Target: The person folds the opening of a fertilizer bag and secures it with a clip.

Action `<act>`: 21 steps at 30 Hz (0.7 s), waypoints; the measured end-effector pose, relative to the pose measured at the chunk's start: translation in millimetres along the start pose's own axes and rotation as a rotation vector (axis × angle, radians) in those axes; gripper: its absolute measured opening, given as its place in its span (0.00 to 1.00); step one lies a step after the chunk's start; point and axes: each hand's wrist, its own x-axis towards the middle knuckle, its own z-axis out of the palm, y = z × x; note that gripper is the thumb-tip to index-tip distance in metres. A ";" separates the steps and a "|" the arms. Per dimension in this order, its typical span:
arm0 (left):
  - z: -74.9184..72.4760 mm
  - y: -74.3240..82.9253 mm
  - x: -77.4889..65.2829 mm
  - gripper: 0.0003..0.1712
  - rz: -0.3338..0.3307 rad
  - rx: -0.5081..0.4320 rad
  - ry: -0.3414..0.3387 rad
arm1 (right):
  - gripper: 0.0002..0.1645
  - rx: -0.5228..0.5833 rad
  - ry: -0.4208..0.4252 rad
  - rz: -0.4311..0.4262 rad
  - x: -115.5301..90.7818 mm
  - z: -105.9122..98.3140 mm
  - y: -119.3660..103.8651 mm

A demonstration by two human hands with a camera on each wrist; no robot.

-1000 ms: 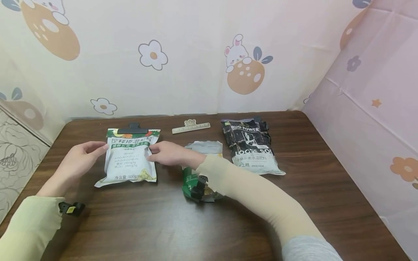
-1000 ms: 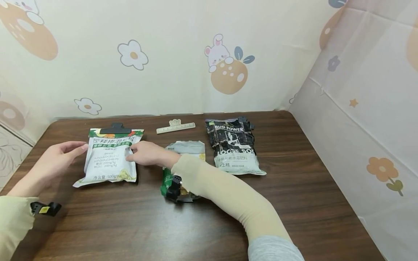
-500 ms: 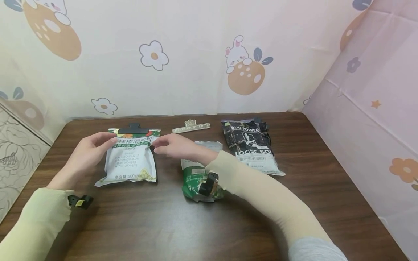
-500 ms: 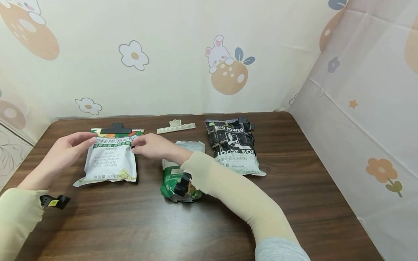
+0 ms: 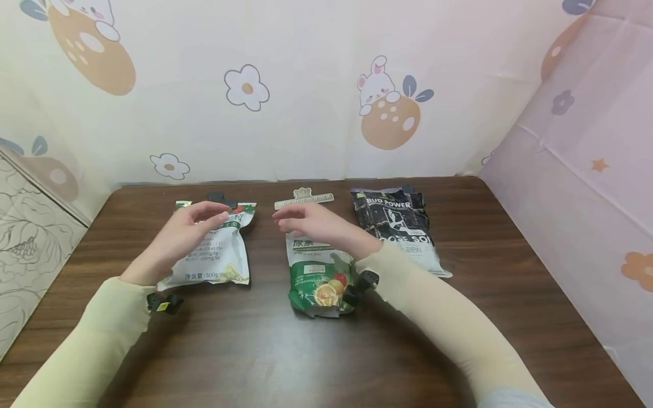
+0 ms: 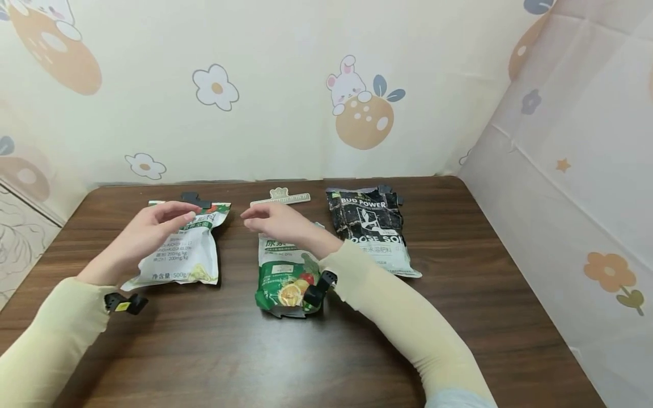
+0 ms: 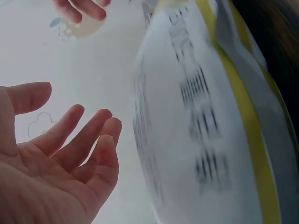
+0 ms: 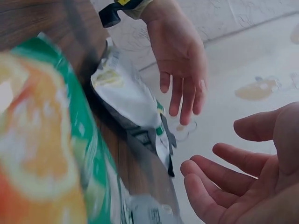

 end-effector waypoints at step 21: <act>62.4 24.5 29.5 0.25 0.092 -0.094 -0.084 | 0.21 0.180 0.125 0.025 -45.6 -54.2 49.0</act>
